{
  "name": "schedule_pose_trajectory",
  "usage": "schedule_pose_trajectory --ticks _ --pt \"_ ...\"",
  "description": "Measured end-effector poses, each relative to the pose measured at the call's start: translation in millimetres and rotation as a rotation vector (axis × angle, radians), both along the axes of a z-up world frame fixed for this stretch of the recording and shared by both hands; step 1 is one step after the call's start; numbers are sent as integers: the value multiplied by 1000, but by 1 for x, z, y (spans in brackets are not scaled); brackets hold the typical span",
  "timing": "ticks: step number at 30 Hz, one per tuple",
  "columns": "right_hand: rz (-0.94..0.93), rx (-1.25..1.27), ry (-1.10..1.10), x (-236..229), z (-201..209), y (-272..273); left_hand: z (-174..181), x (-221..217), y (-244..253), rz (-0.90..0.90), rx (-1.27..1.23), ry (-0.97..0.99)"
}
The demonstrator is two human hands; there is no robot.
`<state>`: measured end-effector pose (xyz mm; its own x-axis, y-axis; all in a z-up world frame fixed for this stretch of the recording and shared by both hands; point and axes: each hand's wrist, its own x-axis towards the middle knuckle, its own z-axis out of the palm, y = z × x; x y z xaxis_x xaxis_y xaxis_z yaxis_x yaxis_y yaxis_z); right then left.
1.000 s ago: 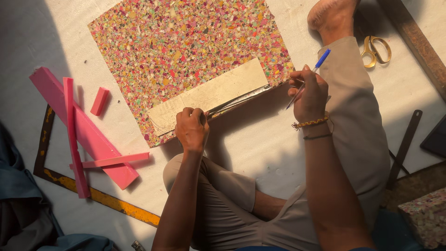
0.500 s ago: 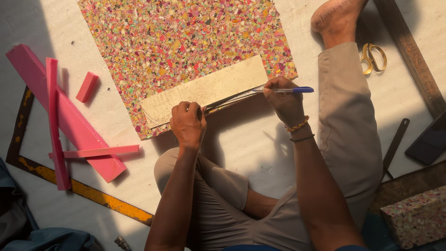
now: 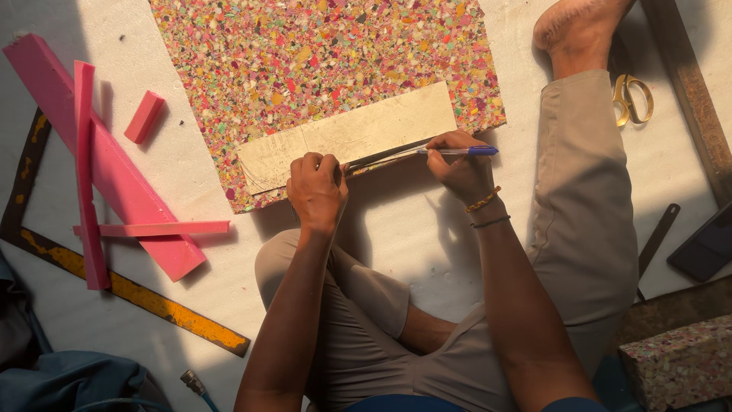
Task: The person measures and marks a rectangular piece of foam using a ruler and pen, then cuts it into smaller pieces using scissors. They also draw a curved line on one of the cut pieces.
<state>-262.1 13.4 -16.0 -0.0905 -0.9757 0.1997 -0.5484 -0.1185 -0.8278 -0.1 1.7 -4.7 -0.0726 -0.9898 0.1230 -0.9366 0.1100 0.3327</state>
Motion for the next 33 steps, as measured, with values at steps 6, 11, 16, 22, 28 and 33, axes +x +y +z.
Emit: schedule_pose_trajectory --ticks 6,11,16,22,28,33 --pt "2 -24 31 2 -2 -1 0 0 -1 -1 0 -7" --pt "3 -29 39 3 -3 0 0 0 0 5 -1 0" --pt "-12 2 26 3 -3 -1 1 0 -1 0 -1 -1" --pt "-13 20 15 3 -2 -1 2 1 0 -5 -12 -7" --pt "-9 12 32 4 -1 -1 1 0 0 -2 -7 -6" --pt "-7 72 13 3 -2 0 1 0 0 0 -2 -10"
